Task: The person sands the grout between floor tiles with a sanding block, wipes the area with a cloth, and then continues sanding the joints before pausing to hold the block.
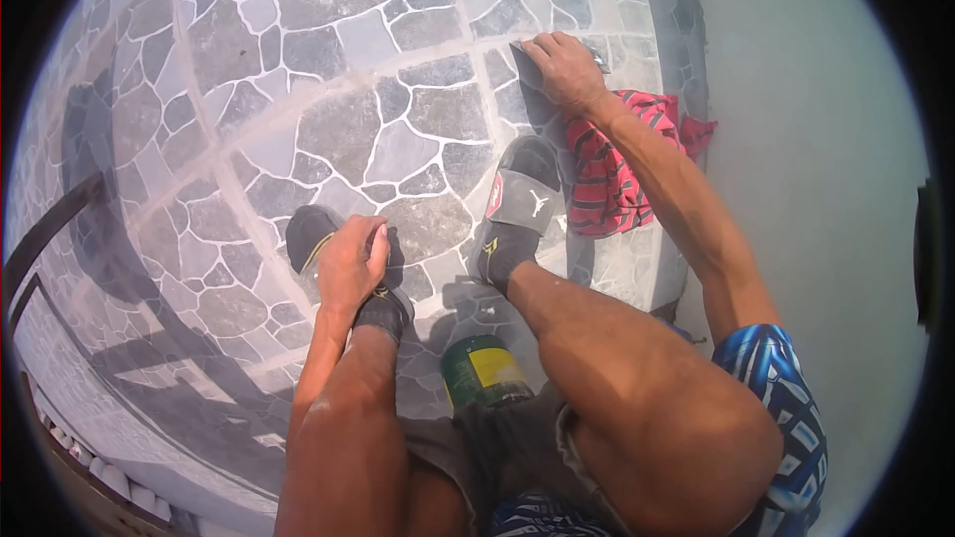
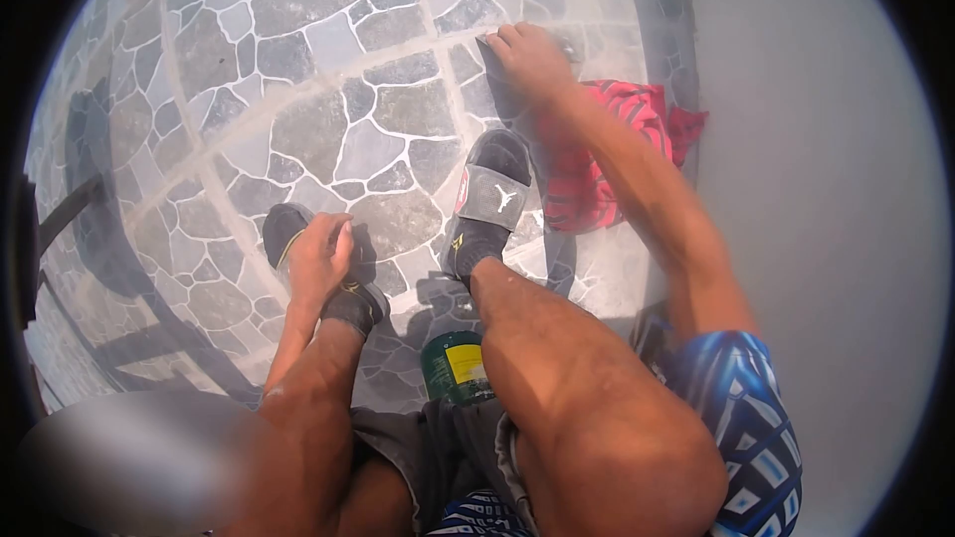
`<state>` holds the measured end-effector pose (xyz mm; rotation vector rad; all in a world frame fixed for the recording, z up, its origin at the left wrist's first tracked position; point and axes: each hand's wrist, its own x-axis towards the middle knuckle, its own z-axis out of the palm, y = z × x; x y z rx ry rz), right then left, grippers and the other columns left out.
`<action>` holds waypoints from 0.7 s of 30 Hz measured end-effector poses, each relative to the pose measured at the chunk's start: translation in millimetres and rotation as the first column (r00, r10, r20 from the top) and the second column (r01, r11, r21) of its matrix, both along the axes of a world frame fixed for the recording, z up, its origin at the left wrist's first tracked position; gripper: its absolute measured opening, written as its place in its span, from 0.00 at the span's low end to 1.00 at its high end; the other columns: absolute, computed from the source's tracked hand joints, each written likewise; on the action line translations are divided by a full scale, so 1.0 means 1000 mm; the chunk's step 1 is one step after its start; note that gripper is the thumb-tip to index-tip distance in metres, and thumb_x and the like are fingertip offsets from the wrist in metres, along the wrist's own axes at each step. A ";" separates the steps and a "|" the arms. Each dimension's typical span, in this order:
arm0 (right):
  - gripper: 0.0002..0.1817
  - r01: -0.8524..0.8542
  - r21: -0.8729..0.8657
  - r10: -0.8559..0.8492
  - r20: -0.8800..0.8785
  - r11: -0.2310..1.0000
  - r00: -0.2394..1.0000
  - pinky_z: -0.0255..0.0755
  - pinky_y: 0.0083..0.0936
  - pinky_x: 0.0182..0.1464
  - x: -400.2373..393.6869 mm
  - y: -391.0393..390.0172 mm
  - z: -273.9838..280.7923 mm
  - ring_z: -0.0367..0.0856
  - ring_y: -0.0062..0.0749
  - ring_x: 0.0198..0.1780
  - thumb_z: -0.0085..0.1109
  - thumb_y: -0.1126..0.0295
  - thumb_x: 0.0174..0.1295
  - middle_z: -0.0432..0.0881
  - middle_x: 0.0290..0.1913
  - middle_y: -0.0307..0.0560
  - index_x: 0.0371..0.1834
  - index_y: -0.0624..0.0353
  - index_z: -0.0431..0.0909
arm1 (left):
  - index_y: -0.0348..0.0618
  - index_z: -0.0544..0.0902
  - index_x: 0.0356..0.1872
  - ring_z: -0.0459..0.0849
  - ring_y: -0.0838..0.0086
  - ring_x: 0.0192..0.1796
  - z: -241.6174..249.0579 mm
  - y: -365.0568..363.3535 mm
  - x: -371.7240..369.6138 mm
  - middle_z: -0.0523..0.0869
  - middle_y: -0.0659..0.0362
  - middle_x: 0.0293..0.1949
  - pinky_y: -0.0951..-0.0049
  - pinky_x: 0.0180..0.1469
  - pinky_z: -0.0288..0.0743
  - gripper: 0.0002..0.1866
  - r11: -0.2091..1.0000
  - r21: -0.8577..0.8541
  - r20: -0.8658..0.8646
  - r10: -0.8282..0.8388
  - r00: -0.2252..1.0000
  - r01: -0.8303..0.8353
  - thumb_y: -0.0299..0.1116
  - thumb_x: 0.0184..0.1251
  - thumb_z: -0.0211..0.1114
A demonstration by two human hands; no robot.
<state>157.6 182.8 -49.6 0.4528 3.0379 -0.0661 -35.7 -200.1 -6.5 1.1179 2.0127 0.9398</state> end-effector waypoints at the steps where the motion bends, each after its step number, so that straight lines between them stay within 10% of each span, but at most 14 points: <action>1: 0.21 -0.048 0.019 0.049 -0.039 0.999 0.998 0.75 0.36 0.52 0.006 -0.003 0.001 0.79 0.42 0.47 0.56 0.73 0.57 0.80 0.45 0.46 0.56 0.61 0.79 | 0.42 0.85 0.41 0.84 0.58 0.32 0.000 -0.002 0.002 0.84 0.53 0.32 0.65 0.36 0.76 0.05 1.000 0.001 0.003 -0.008 1.000 0.008 0.26 0.65 0.66; 21: 0.23 -0.055 0.071 0.063 -0.115 0.996 0.991 0.74 0.37 0.56 0.008 -0.014 -0.018 0.79 0.43 0.50 0.56 0.76 0.55 0.79 0.47 0.47 0.58 0.62 0.78 | 0.41 0.85 0.40 0.85 0.63 0.29 0.001 -0.001 -0.002 0.85 0.54 0.31 0.68 0.34 0.77 0.05 0.998 -0.040 0.061 0.043 0.997 -0.040 0.27 0.65 0.67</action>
